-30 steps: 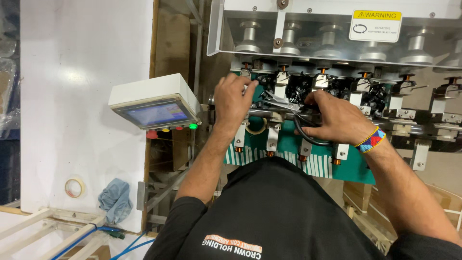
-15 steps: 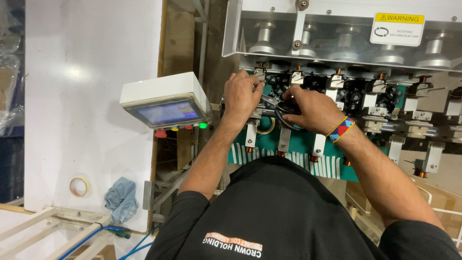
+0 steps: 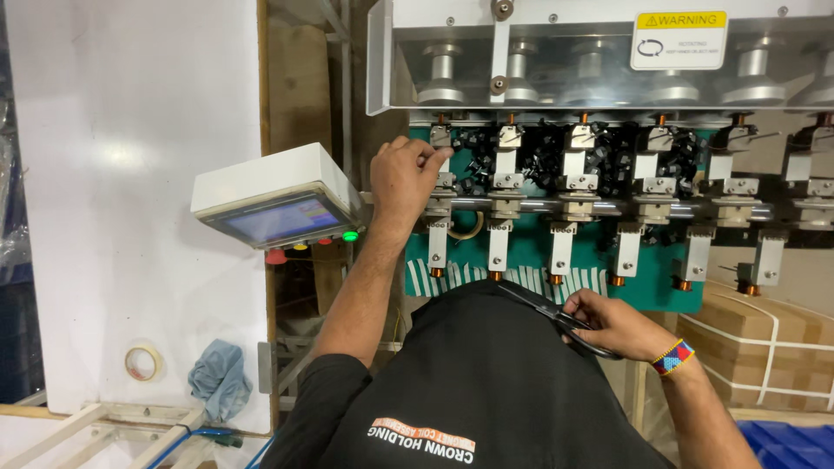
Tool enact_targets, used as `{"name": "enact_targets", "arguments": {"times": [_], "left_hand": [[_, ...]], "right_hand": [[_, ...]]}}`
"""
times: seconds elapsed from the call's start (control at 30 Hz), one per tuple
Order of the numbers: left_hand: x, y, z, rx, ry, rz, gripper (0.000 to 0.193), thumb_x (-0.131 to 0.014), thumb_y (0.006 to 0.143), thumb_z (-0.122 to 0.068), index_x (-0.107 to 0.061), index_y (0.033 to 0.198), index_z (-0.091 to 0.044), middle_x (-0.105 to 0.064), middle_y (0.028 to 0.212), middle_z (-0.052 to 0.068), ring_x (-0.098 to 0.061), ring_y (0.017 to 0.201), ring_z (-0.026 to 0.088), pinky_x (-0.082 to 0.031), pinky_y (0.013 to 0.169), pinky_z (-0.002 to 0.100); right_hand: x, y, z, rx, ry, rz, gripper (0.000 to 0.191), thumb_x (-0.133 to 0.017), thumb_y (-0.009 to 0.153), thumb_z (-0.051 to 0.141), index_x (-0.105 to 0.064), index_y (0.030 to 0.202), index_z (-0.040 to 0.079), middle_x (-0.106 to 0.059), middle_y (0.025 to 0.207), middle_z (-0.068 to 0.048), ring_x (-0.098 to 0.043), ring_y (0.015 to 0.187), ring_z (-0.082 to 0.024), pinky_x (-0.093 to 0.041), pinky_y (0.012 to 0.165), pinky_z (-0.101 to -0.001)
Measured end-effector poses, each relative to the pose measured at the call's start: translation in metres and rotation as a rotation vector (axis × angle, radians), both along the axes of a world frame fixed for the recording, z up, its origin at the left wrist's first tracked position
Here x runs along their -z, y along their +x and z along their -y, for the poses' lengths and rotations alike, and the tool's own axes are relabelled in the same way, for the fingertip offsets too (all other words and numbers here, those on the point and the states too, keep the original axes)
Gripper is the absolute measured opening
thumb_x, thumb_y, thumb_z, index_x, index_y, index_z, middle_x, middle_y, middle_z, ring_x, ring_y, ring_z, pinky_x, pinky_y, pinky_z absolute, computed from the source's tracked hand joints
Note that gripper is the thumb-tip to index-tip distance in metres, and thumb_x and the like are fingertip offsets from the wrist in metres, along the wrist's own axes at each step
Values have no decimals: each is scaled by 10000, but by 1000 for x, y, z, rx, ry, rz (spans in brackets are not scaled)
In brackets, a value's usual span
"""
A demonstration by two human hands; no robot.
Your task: The person uses pliers to remove small black components from a multi-station machine and places them on a green tray. They then pick up white rectangular pieces and small black parts, assembling them by hand and placing the assembled units on the tray. The person repeats this process throughout the clip.
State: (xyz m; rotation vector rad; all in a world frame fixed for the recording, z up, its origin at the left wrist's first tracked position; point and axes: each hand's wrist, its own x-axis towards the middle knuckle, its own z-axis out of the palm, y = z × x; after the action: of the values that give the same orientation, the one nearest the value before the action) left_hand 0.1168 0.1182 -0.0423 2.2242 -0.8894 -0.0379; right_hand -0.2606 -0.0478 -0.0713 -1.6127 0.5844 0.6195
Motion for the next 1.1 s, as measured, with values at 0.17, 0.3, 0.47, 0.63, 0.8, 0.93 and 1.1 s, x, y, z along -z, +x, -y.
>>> {"name": "enact_targets", "arguments": {"times": [0.17,0.3,0.47,0.63,0.8,0.93,1.1], "left_hand": [[16,-3,0,4,-86,19,240,-765,947,-244,-735,813,-47,-635,753,95,-600,730,312,-465,685,448],[22,-5,2,-48,23,92,246,-735,948,-251,-727,795,-58,-666,807,86,-609,797,322,-450,712,472],[7,-22,2,-133,178,126,219,-707,972,-283,-765,912,-81,-692,900,66,-604,919,289,-405,866,491],[-26,-77,7,-97,19,366,149,-730,946,-215,-741,1009,-81,-702,1038,103,-590,1069,320,-389,940,480],[-49,-161,33,174,-134,108,120,-722,983,-157,-730,1053,-59,-735,1023,96,-675,978,277,-522,858,407],[-40,-251,77,490,-191,-166,205,-720,984,-214,-737,1130,-72,-763,1053,92,-750,927,233,-601,811,347],[-12,-347,146,701,-41,-373,419,-701,958,-283,-653,1324,-85,-758,978,108,-734,846,277,-582,747,379]], "right_hand": [[66,-67,9,180,-185,-100,381,-800,791,106,-643,1133,50,-721,899,-43,-672,815,-137,-566,774,-315],[88,-73,16,429,-738,-51,409,-772,854,181,-636,1220,59,-735,1041,-97,-717,953,-227,-565,846,-360],[104,-35,72,524,-1306,156,421,-754,904,344,-649,1190,52,-715,1077,-176,-682,974,-375,-552,850,-464],[95,-15,129,613,-1108,273,460,-699,827,296,-630,1204,41,-691,1080,-138,-684,961,-361,-563,811,-477],[77,-28,137,352,-1561,130,517,-713,925,207,-595,1399,37,-625,1232,-161,-649,836,-365,-533,763,-509],[71,-64,86,367,-1306,480,402,-651,843,121,-611,1238,55,-647,1100,-173,-648,967,-427,-544,825,-503],[84,-120,36,80,-526,407,249,-698,820,178,-727,1047,80,-756,1002,-189,-705,921,-383,-552,807,-496]]}}
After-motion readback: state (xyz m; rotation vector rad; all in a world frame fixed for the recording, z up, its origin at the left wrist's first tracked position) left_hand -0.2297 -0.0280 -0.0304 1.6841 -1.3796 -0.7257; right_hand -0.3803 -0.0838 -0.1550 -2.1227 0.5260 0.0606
